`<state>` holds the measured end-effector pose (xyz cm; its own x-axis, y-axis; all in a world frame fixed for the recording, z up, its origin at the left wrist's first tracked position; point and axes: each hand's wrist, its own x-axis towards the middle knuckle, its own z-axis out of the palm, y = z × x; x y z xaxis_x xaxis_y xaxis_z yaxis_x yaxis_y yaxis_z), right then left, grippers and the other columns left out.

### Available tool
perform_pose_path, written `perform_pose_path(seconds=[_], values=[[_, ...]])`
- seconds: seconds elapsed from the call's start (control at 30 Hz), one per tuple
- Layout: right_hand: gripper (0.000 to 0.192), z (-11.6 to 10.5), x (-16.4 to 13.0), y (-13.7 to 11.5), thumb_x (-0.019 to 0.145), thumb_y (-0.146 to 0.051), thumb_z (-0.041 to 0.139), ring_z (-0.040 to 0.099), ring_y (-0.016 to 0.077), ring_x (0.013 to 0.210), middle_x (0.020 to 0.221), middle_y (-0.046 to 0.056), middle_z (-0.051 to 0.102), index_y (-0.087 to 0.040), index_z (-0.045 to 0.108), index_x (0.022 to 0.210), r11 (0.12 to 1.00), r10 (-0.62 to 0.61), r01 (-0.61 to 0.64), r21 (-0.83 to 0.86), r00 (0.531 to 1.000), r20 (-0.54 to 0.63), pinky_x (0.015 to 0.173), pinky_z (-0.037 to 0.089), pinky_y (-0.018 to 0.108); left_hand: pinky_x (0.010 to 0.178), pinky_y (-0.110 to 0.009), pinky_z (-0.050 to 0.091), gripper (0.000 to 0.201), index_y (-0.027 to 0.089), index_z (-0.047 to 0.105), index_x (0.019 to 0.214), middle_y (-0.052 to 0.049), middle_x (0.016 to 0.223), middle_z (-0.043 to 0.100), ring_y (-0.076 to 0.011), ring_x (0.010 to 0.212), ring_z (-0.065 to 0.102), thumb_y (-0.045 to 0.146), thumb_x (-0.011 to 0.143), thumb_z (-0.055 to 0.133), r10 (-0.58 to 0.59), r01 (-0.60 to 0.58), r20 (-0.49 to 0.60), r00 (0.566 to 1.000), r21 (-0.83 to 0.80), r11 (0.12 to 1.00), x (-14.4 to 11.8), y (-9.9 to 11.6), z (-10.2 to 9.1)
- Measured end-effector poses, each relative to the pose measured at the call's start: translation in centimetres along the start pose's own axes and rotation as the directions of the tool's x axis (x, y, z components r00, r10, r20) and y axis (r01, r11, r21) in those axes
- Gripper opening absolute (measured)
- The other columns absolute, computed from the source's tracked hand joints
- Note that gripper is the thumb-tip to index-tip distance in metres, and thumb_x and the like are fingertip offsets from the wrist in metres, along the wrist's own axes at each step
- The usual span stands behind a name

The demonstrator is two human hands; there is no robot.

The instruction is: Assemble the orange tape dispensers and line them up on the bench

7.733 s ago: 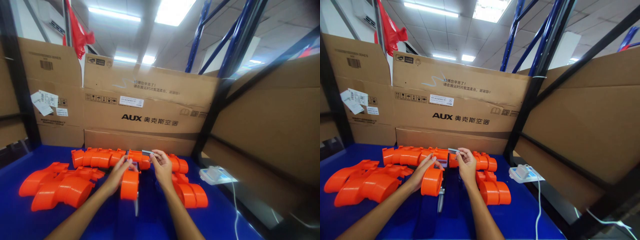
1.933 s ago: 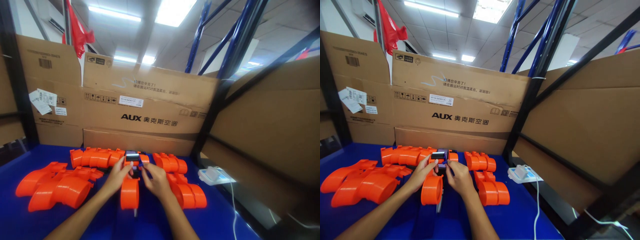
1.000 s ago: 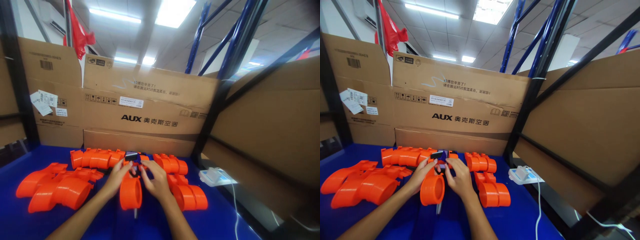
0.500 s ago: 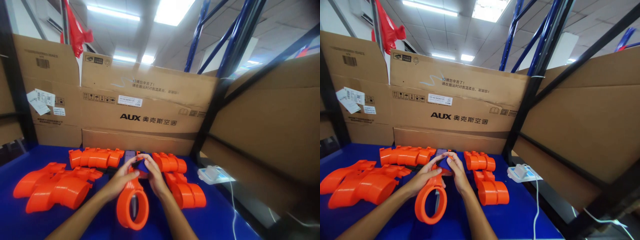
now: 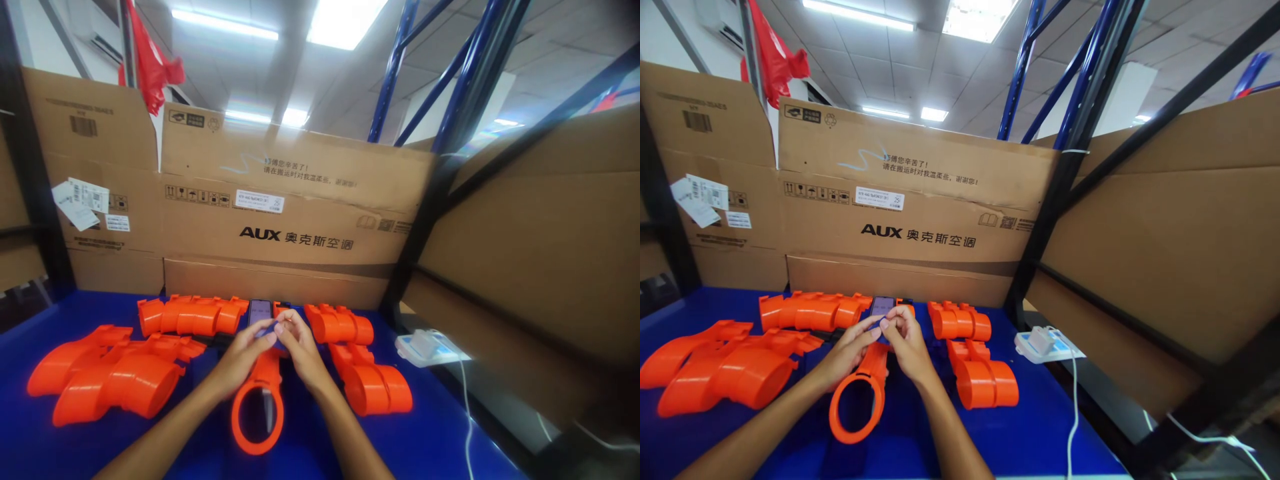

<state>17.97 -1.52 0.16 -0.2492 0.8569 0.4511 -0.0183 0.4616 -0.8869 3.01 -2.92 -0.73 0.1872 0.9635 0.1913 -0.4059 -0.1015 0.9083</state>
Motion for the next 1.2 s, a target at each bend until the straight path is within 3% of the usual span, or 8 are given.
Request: perform_pose_path(seconds=[0.23,0.47,0.63,0.73,0.83,0.9,1.03,1.2], values=[[0.032,0.4,0.1,-0.3,0.087,-0.051,0.06,0.05,0.0138,0.067,0.075,-0.003,0.049,-0.024,0.042,0.086,0.999,-0.017,0.018,0.044,1.0,-0.022,0.062,0.044,0.025,0.076,-0.035,0.056,0.044,0.02,0.068,0.113,-0.011,0.109,0.073,-0.0301,0.1,0.069,0.039,0.074,0.076,-0.034,0.033,0.054,0.998,0.008,0.999,0.4,-0.7,-0.4],[0.035,0.3,0.4,0.4,0.088,-0.056,0.056,0.049,0.0133,0.061,0.069,-0.004,0.05,-0.024,0.046,0.086,0.999,-0.027,0.026,-0.036,0.999,-0.029,0.058,0.043,0.024,0.06,-0.033,0.056,0.058,0.022,0.055,0.126,-0.009,0.098,0.074,-0.0233,0.067,0.072,0.045,0.076,0.074,-0.122,0.127,0.133,0.984,-0.033,0.991,0.7,-1.3,-0.8],[0.037,-1.8,0.4,0.8,0.099,-0.05,0.037,0.052,0.0148,0.062,0.069,-0.001,0.056,-0.02,0.058,0.093,0.958,-0.116,0.073,-0.277,0.983,-0.144,0.056,0.042,0.025,0.054,-0.032,0.055,0.066,0.021,0.048,0.132,-0.011,0.094,0.075,-0.0233,0.062,0.071,0.048,0.077,0.072,-0.103,0.113,0.094,0.99,-0.108,0.988,0.8,-0.4,-1.1],[0.022,-3.9,0.1,0.8,0.093,-0.039,0.052,0.05,0.0139,0.055,0.062,-0.003,0.054,-0.021,0.061,0.087,0.845,-0.131,0.016,-0.534,0.975,-0.178,0.051,0.037,0.024,0.051,-0.031,0.053,0.069,0.018,0.047,0.133,-0.012,0.09,0.076,-0.025,0.063,0.071,0.055,0.078,0.067,-0.111,0.125,0.085,0.99,-0.189,0.974,1.1,0.4,-1.5],[0.007,-5.3,-0.6,0.9,0.083,-0.028,0.063,0.046,0.0123,0.048,0.054,-0.006,0.051,-0.021,0.063,0.082,0.71,-0.06,-0.043,-0.703,0.991,-0.122,0.047,0.028,0.023,0.054,-0.032,0.053,0.063,0.015,0.056,0.126,-0.013,0.091,0.076,-0.0255,0.067,0.071,0.059,0.08,0.061,-0.092,0.102,0.05,0.994,-0.242,0.965,1.5,0.9,-2.0],[0.003,-5.6,-1.0,0.9,0.078,-0.023,0.067,0.044,0.0113,0.046,0.051,-0.006,0.052,-0.021,0.065,0.081,0.671,-0.009,-0.027,-0.741,0.999,-0.045,0.046,0.024,0.022,0.055,-0.032,0.053,0.06,0.013,0.06,0.121,-0.013,0.093,0.076,-0.0246,0.066,0.07,0.058,0.081,0.059,-0.092,0.1,0.044,0.995,-0.27,0.958,1.5,1.1,-2.3],[0.014,-5.4,-1.4,1.1,0.072,-0.011,0.064,0.043,0.01,0.043,0.049,-0.007,0.052,-0.021,0.066,0.082,0.676,0.059,0.02,-0.736,0.995,0.081,0.044,0.019,0.021,0.055,-0.031,0.052,0.055,0.011,0.062,0.114,-0.015,0.098,0.075,-0.0211,0.062,0.067,0.055,0.081,0.06,-0.044,0.04,-0.003,0.999,-0.369,0.929,1.6,1.3,-3.0],[0.017,-5.3,-1.1,1.3,0.069,-0.007,0.057,0.046,0.0105,0.045,0.05,-0.005,0.055,-0.019,0.066,0.075,0.68,0.093,0.016,-0.733,0.99,0.108,0.044,0.021,0.021,0.058,-0.031,0.054,0.048,0.012,0.063,0.112,-0.013,0.095,0.075,-0.02,0.062,0.068,0.049,0.082,0.06,-0.019,-0.004,-0.051,0.999,-0.415,0.91,1.8,1.3,-3.2]])
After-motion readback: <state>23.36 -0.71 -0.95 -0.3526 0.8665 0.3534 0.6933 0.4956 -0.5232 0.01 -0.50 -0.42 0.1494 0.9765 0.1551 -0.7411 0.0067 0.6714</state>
